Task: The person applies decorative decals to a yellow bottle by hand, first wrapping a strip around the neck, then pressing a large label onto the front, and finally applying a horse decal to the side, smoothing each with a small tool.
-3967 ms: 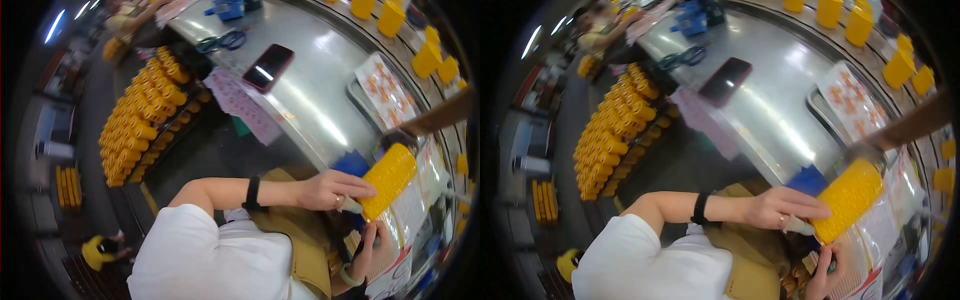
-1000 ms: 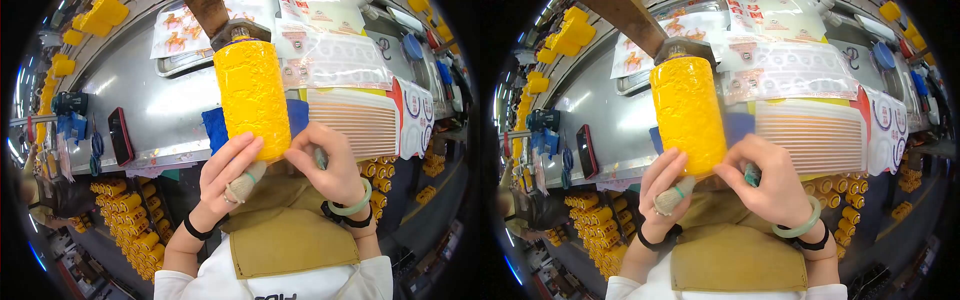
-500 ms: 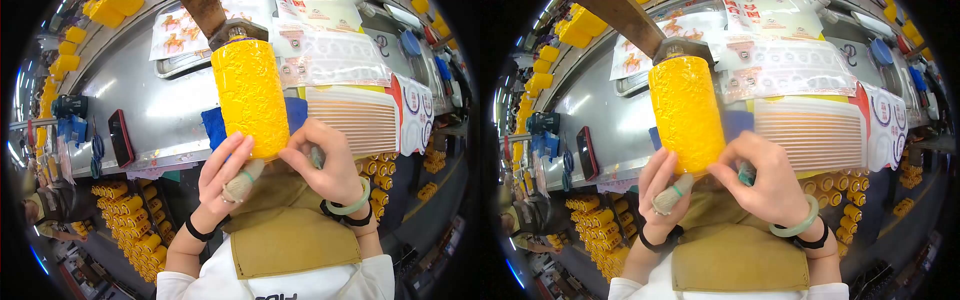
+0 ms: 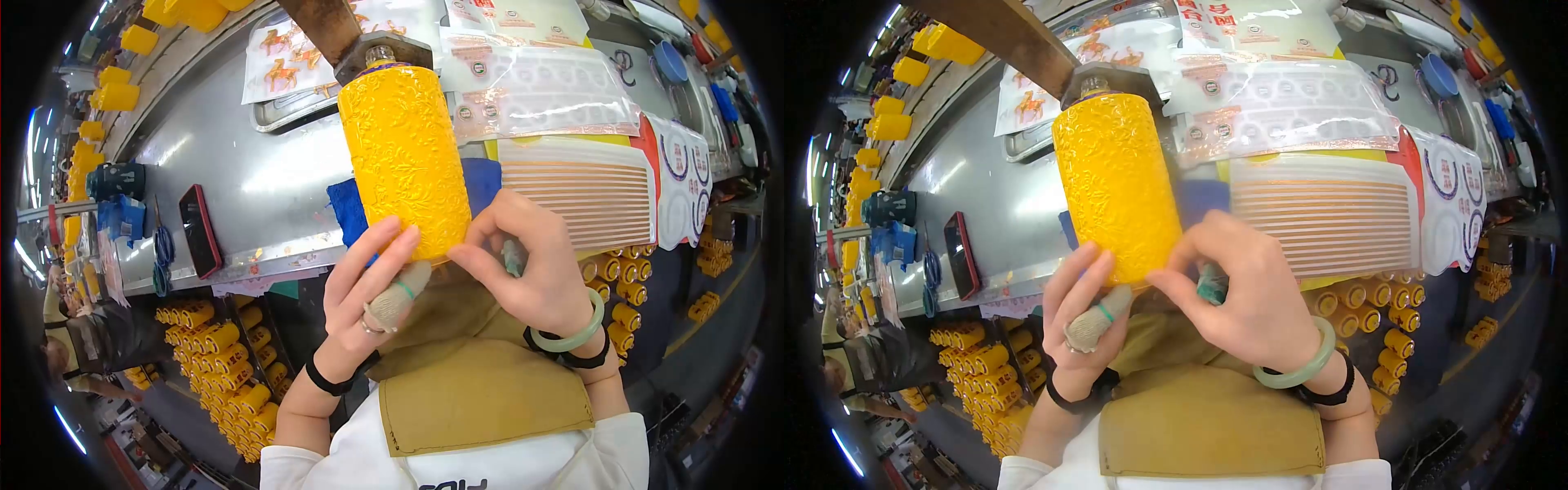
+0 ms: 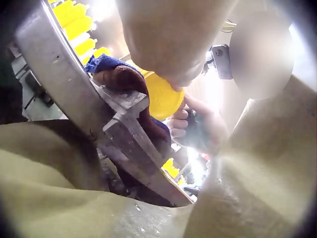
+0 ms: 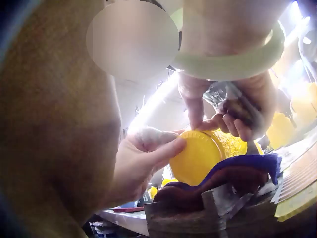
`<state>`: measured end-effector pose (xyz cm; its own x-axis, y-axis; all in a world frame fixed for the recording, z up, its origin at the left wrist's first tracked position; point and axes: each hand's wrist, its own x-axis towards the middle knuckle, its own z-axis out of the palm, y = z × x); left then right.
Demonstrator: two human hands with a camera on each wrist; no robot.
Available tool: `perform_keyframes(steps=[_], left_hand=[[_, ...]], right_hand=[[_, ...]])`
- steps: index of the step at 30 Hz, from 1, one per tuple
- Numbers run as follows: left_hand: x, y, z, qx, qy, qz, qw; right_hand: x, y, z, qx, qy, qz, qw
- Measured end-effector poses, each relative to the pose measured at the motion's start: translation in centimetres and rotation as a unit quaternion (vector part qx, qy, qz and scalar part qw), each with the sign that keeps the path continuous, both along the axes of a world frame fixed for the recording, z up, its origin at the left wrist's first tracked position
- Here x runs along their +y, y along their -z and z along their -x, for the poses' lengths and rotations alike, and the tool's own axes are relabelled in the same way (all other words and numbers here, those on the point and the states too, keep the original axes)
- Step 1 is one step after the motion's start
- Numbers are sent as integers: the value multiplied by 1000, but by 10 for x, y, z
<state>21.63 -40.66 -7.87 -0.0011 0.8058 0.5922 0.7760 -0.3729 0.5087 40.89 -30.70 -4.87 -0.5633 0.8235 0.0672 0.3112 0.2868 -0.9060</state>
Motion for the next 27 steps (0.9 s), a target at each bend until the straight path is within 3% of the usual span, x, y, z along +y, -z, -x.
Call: perform_keyframes(steps=[1,4,5,9,14,17,27], left_hand=[[5,1,6,20,32,-32,999],[7,17,8,25,8,-93,995],[1,23,4,-37,-39,-54,997],[-1,29,5,-57,-51,-60,995],[-2,21,7,32,-21,-70,997],[-1,20,7,22,-21,-64,997],[-6,24,9,30,-27,-43,998]], right_hand=[[1,1,-2,1,1,1,1000],[4,3,-11,-5,25,15,1000],[4,3,-14,4,46,43,998],[-1,1,-16,6,72,93,993],[-5,8,-9,26,53,70,996],[-7,4,-3,46,37,133,989],[-13,10,8,60,53,108,991]])
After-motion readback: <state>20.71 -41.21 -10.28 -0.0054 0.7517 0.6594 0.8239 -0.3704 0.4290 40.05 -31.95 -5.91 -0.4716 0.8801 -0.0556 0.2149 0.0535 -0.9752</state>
